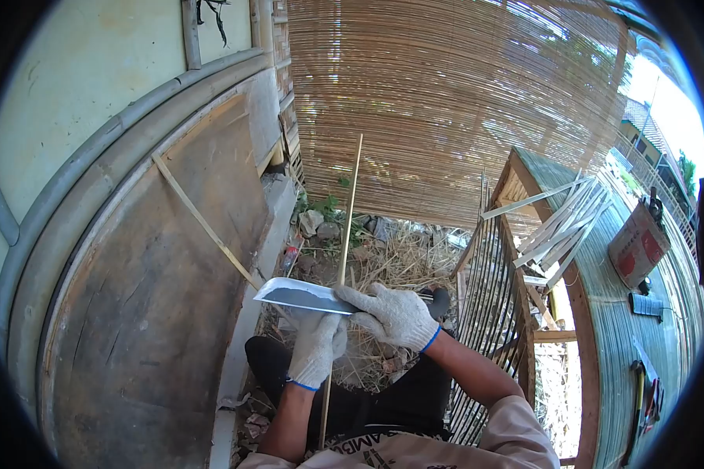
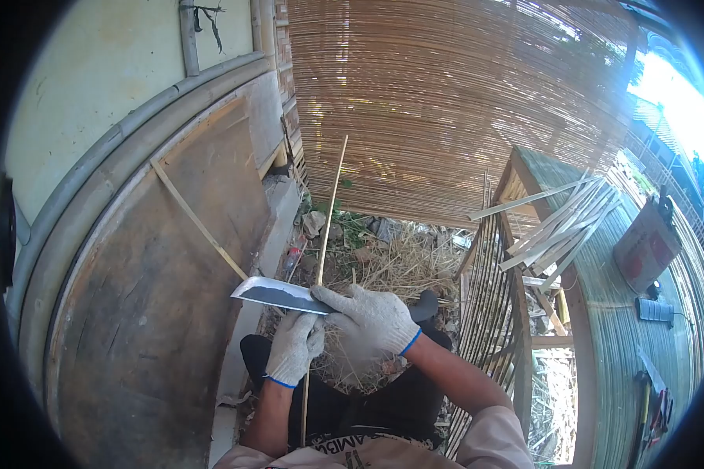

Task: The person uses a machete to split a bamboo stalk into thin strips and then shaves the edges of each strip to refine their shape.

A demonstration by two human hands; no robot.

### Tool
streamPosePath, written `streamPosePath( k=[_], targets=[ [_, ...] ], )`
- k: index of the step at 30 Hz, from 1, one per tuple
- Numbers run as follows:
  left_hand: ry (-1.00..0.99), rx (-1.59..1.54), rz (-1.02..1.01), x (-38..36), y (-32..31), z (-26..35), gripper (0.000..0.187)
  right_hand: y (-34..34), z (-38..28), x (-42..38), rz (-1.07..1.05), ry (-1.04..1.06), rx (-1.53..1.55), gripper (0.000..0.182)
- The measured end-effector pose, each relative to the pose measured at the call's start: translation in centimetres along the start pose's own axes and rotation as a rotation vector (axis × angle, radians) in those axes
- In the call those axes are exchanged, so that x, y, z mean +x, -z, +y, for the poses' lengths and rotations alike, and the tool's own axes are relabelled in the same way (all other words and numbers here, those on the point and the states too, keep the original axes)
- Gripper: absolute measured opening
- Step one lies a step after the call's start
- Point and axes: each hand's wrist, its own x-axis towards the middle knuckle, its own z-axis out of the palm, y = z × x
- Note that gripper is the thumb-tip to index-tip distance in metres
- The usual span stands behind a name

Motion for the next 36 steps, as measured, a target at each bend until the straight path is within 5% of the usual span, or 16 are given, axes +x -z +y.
streamPosePath(
  k=[10, 13, 14, 23, 25, 29, 31, 33, 36],
  targets=[
    [0.063, 0.010, 0.046, -0.4, 1.3, -0.1, 0.014, -1.0, 1.0, 1.5, -0.028, 0.071, -0.057, 0.054],
    [0.112, -0.016, -0.067, -2.5, 1.7, -1.0, 0.047, -2.1, 4.7, 2.6, 0.348, -0.046, 0.042, 0.053],
    [0.140, 0.025, -0.059, -2.8, 1.5, -1.4, 0.062, -1.6, 5.6, 2.4, 0.294, -0.088, -0.020, 0.053],
    [0.193, 0.022, -0.042, -3.3, 1.3, -1.9, 0.058, -1.1, 6.3, 1.9, 0.211, -0.110, -0.065, 0.052],
    [0.216, -0.010, -0.073, -4.2, 1.8, -2.2, 0.055, -1.5, 7.5, 2.7, 0.181, -0.250, -0.064, 0.052],
    [0.345, 0.095, -0.059, -8.2, 2.8, -2.5, 0.054, -2.6, 12.2, 3.1, 0.349, -0.351, 0.010, 0.048],
    [0.395, 0.077, -0.035, -9.7, 3.9, -3.3, 0.052, -2.2, 13.2, 3.0, 0.251, -0.414, -0.015, 0.048],
    [0.442, 0.055, -0.004, -11.6, 4.9, -3.7, 0.051, -3.4, 16.2, 3.1, 0.423, -0.447, 0.077, 0.049],
    [0.394, 0.205, 0.190, -12.9, 5.7, -2.8, 0.046, -4.3, 16.4, 3.2, 0.478, -0.460, 0.197, 0.051]
  ],
)
